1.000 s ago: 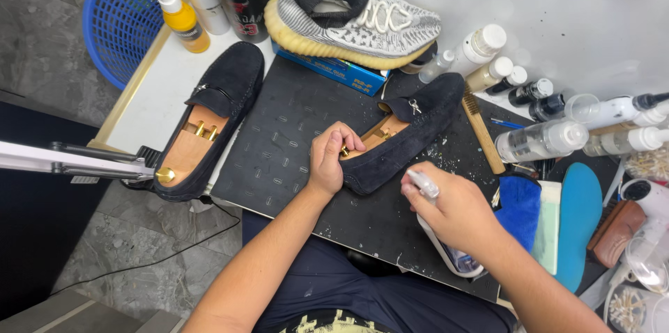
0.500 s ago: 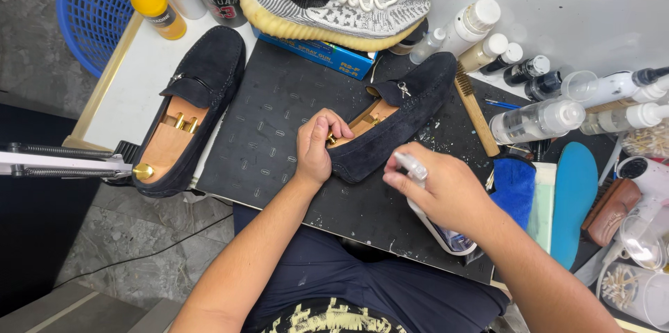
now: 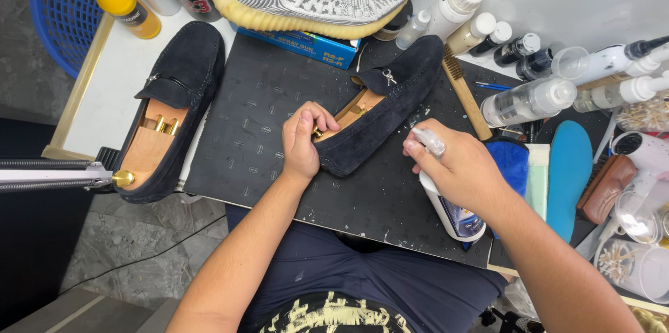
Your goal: The person sprays a cleaning solution onto a black suede loafer and wipes the surface with a blue cloth. They then use a cotton swab to clean the interior lining of the shoe.
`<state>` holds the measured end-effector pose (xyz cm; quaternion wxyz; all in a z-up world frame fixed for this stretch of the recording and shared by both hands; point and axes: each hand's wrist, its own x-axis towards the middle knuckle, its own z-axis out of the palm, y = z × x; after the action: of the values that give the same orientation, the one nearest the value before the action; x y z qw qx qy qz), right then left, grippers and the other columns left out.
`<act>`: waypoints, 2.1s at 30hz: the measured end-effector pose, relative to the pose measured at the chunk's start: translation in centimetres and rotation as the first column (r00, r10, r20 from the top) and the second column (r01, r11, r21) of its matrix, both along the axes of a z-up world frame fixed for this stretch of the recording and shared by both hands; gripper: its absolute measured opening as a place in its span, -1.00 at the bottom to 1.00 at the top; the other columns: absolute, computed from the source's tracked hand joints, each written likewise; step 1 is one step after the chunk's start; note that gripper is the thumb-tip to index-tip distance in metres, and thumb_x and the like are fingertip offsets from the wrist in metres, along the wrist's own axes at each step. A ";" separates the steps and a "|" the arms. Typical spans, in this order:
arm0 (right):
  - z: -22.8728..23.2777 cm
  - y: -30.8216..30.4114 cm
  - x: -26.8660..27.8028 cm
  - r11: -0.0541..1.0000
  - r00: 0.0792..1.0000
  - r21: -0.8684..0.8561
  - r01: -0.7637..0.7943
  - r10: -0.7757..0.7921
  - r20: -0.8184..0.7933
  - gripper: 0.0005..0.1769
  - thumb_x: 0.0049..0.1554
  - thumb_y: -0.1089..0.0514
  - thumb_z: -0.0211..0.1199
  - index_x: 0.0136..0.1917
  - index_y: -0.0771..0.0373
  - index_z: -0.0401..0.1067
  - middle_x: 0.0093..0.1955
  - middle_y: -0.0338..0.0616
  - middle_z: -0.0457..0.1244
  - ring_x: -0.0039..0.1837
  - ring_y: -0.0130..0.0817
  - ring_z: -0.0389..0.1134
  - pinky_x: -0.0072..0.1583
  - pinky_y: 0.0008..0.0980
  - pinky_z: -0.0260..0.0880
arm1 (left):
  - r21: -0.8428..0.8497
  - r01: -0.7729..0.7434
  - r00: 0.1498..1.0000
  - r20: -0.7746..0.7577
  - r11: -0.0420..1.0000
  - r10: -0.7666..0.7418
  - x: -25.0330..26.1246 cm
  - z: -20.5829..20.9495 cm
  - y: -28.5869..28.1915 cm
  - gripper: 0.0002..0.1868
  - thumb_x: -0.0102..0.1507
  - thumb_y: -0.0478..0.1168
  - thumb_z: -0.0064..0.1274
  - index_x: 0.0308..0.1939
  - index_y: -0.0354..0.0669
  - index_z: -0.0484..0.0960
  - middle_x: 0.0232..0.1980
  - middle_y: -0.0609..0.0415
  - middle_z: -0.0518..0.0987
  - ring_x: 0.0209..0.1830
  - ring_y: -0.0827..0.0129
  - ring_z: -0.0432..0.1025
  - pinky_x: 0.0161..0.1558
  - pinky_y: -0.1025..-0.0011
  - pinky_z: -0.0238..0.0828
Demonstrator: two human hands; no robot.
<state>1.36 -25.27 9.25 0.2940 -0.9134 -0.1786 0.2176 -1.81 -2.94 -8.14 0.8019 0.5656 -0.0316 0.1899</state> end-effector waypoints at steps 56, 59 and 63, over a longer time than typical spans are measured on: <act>-0.4 2.4 -4.0 0.946 0.930 -0.146 -0.289 0.314 0.191 -0.73 0.17 -0.09 0.20 -0.07 0.15 0.44 -0.24 -0.14 0.38 -0.21 -0.07 0.43 -0.20 -0.16 0.39 | 0.005 -0.021 1.000 -0.003 1.000 0.021 0.1 -0.2 -0.1 -0.50 0.54 0.05 -0.39 -0.37 -0.18 0.35 -0.30 -0.04 0.54 -0.23 0.38 0.42 -0.02 0.42 0.33; -0.5 2.6 -4.2 0.937 0.912 -0.078 -0.342 0.351 0.212 -0.69 0.14 -0.10 0.21 -0.04 0.17 0.44 -0.21 -0.12 0.38 -0.22 -0.07 0.44 -0.22 -0.17 0.39 | -0.001 -0.019 1.000 -0.007 1.000 0.019 0.1 -0.2 -0.1 -0.49 0.54 0.05 -0.40 -0.37 -0.17 0.36 -0.30 -0.04 0.54 -0.23 0.39 0.42 -0.02 0.41 0.34; -1.1 3.0 -4.4 0.919 0.905 -0.150 -0.365 0.388 0.172 -0.68 0.17 -0.12 0.20 -0.05 0.18 0.44 -0.22 -0.12 0.38 -0.22 -0.06 0.43 -0.21 -0.15 0.39 | -0.005 -0.011 1.000 -0.015 1.000 0.011 0.1 -0.3 0.0 -0.49 0.54 0.06 -0.40 -0.37 -0.17 0.36 -0.30 -0.04 0.55 -0.23 0.39 0.44 -0.01 0.41 0.36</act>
<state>-3.08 -22.31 8.20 0.1742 -0.8940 -0.3674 0.1881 -1.75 -2.97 -8.40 0.8024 0.5653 -0.0218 0.1901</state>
